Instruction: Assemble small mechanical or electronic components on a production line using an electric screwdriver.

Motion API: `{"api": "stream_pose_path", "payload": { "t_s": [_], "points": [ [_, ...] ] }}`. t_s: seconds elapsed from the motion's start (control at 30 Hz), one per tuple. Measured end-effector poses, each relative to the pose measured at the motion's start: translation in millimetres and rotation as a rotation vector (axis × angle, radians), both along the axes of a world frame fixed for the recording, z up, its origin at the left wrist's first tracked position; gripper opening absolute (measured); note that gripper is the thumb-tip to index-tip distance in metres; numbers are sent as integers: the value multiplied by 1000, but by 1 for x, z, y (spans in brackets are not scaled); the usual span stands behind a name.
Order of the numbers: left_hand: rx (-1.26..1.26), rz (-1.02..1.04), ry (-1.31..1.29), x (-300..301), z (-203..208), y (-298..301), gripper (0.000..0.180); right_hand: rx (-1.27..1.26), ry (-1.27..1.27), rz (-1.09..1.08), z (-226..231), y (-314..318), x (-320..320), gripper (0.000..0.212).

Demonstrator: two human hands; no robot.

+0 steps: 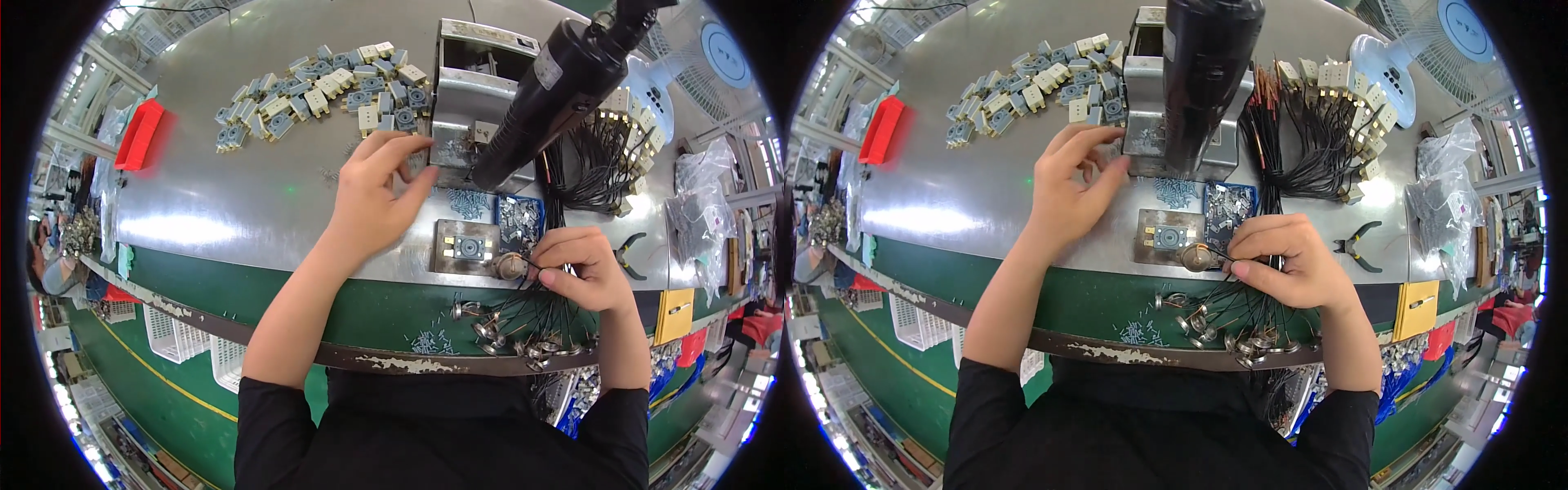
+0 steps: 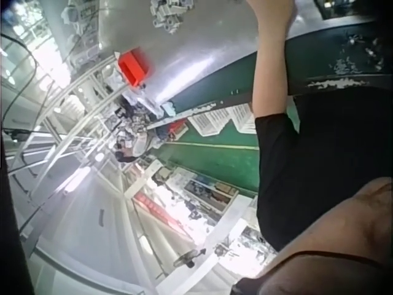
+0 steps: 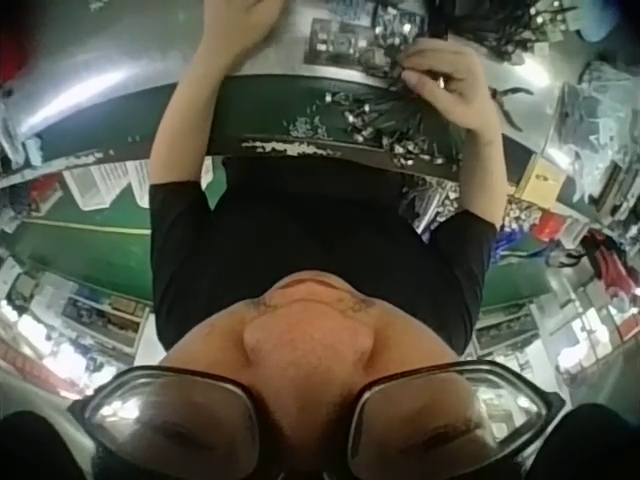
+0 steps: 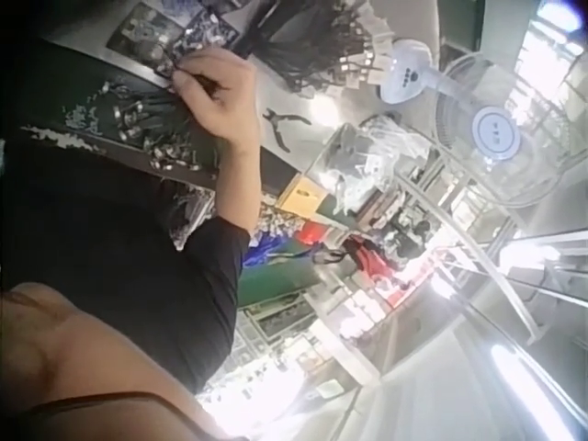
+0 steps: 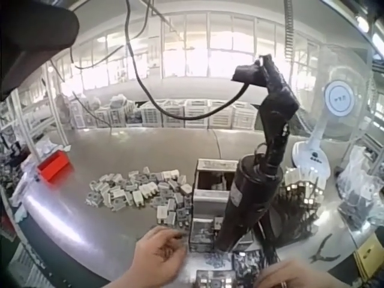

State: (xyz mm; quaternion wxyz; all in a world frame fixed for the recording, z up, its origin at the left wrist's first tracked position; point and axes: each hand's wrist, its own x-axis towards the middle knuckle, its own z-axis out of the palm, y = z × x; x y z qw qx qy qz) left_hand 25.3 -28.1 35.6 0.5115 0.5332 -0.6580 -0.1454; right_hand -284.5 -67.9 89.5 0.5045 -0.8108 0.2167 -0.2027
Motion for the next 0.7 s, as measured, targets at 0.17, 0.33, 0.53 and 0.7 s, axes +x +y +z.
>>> {"api": "stream_pose_path", "payload": {
  "t_s": [0.17,0.33,0.53,0.7],
  "points": [
    [7,9,-184,-9,18,-23,30,-16,-5,-4,2,0,3,12],
    [55,21,-204,-10,13,-34,19,-14,1,-18,2,0,2,12],
    [-79,36,-292,-11,16,-30,12,-42,9,-24,2,2,5,12],
    [109,25,355,-3,24,-1,14,-20,-3,-72,4,0,3,14]
  ]
}}
